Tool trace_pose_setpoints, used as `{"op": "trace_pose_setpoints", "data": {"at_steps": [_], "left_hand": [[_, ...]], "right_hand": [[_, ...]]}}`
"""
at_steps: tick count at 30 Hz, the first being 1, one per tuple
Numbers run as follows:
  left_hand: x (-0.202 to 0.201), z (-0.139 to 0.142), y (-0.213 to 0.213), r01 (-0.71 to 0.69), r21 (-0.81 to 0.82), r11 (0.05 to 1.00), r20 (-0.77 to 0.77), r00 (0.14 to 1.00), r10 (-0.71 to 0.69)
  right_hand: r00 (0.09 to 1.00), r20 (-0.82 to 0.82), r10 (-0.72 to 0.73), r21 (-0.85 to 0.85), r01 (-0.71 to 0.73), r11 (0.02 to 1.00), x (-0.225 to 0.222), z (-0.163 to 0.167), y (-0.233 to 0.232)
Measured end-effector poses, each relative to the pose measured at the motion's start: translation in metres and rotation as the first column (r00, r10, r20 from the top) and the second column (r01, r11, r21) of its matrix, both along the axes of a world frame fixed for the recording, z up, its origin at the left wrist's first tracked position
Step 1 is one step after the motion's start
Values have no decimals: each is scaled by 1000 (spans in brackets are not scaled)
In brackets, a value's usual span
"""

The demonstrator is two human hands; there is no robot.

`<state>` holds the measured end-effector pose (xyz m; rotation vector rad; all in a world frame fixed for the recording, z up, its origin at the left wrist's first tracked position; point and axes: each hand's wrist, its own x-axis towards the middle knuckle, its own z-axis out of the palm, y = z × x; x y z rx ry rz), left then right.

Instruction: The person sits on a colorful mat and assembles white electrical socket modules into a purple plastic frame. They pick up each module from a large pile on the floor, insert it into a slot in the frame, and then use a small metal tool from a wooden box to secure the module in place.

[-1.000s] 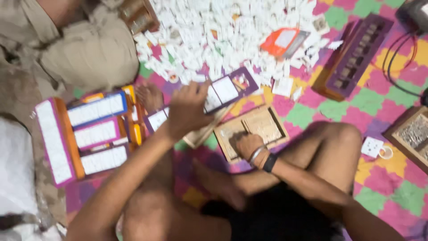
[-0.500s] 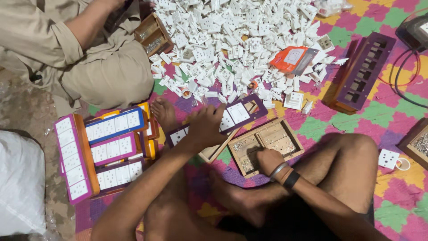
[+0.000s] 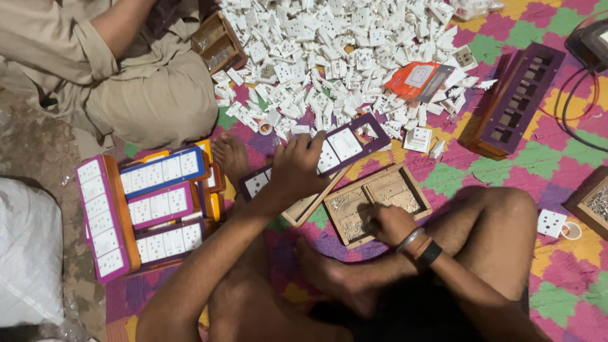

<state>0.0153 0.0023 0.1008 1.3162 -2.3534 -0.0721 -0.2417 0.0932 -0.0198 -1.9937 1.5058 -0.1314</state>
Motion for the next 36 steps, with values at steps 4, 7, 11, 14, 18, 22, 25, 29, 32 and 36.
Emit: {"op": "trace_pose_setpoints", "data": {"at_steps": [4, 7, 11, 14, 18, 22, 25, 29, 32, 36], "left_hand": [[-1, -2, 1, 17, -27, 999, -7, 1000, -17], [-2, -2, -1, -3, -45, 999, 14, 1000, 4], [-2, 1, 0, -17, -13, 1000, 8, 1000, 17], [2, 3, -4, -42, 25, 999, 45, 998, 41], [2, 1, -6, -69, 141, 988, 84, 995, 58], [-2, 1, -1, -45, 97, 994, 36, 998, 42], [-4, 6, -5, -88, 69, 994, 53, 995, 85], [-1, 10, 1, -48, -18, 999, -9, 999, 47], [1, 11, 4, -29, -102, 994, -32, 999, 26], [1, 13, 4, -58, -31, 998, -20, 998, 57]], "right_hand": [[990, 131, 48, 13, -50, 999, -6, -17, -10], [967, 165, 196, -53, -190, 980, -5, -24, -14], [949, 314, 19, 140, -66, 988, -4, -16, -16], [729, 594, -339, 494, 1, 870, -13, 8, -30], [636, 736, -233, 209, 113, 971, -30, 54, -69], [601, 760, -248, 130, 233, 964, -29, 100, -85], [660, 733, -166, 3, 240, 971, -13, 127, -108], [689, 725, -24, -158, 200, 967, 3, 129, -107], [688, 725, -18, -179, 214, 960, 8, 119, -111], [708, 706, -17, -226, 248, 942, 13, 108, -110]]}}
